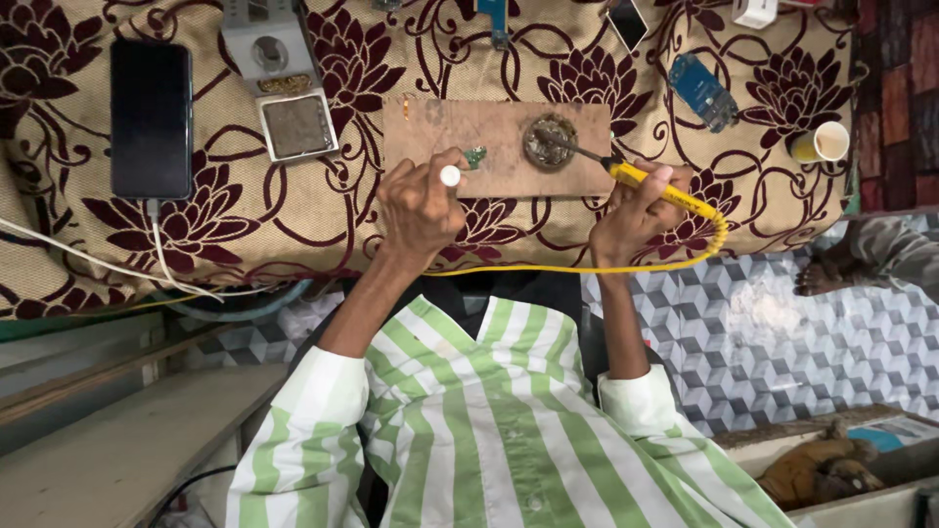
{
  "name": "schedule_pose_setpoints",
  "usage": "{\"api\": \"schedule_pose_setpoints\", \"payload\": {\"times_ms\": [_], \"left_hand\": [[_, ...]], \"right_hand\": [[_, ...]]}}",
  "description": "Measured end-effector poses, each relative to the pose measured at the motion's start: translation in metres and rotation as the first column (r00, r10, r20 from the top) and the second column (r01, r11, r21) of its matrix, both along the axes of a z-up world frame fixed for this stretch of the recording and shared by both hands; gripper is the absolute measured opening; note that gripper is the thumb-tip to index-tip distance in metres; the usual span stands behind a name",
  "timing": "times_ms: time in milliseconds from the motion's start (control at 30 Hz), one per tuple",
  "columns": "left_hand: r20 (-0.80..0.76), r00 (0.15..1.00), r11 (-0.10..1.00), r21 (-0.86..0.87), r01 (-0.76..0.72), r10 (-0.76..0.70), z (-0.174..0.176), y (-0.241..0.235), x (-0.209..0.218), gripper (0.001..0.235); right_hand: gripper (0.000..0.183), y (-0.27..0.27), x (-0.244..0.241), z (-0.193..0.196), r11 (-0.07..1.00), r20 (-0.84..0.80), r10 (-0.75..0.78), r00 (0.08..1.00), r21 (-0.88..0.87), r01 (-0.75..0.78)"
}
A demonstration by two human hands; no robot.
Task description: The person uses a soldering iron and a small bottle to apply flux or solder to a small electronic component on a work mat. They repeatedly heat the component and apply the substance, adjusting the component's position as needed.
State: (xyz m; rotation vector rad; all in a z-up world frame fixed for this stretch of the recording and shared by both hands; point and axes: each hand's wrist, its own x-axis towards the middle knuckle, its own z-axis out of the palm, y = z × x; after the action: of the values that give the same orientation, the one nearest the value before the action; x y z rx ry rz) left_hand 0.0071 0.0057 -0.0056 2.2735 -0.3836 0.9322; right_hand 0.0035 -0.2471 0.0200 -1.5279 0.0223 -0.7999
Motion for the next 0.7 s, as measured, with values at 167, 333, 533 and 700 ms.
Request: {"api": "schedule_pose_setpoints", "payload": {"times_ms": [167,333,533,700], "left_hand": [[0.021,0.999,0.997,-0.067,0.047,-0.046,0.021,0.005,-0.012,0.022],[0.023,0.998,0.996,-0.067,0.064,-0.063,0.03,0.003,-0.009,0.021],[0.051,0.997,0.996,-0.068,0.053,-0.05,0.03,0.003,-0.009,0.022],[0.019,1.0,0.998,-0.058,0.009,-0.008,0.014,0.002,-0.003,0.017]], "right_hand": [[0.037,-0.002,0.001,-0.003,1.0,-0.021,0.012,1.0,-0.025,-0.013],[0.037,-0.01,0.005,0.002,0.952,0.05,-0.068,0.996,0.301,0.05],[0.039,0.012,-0.008,-0.004,0.832,0.038,-0.051,0.998,0.554,0.022],[0.04,0.035,-0.007,-0.022,0.804,-0.023,-0.032,0.999,0.594,0.039]]}}
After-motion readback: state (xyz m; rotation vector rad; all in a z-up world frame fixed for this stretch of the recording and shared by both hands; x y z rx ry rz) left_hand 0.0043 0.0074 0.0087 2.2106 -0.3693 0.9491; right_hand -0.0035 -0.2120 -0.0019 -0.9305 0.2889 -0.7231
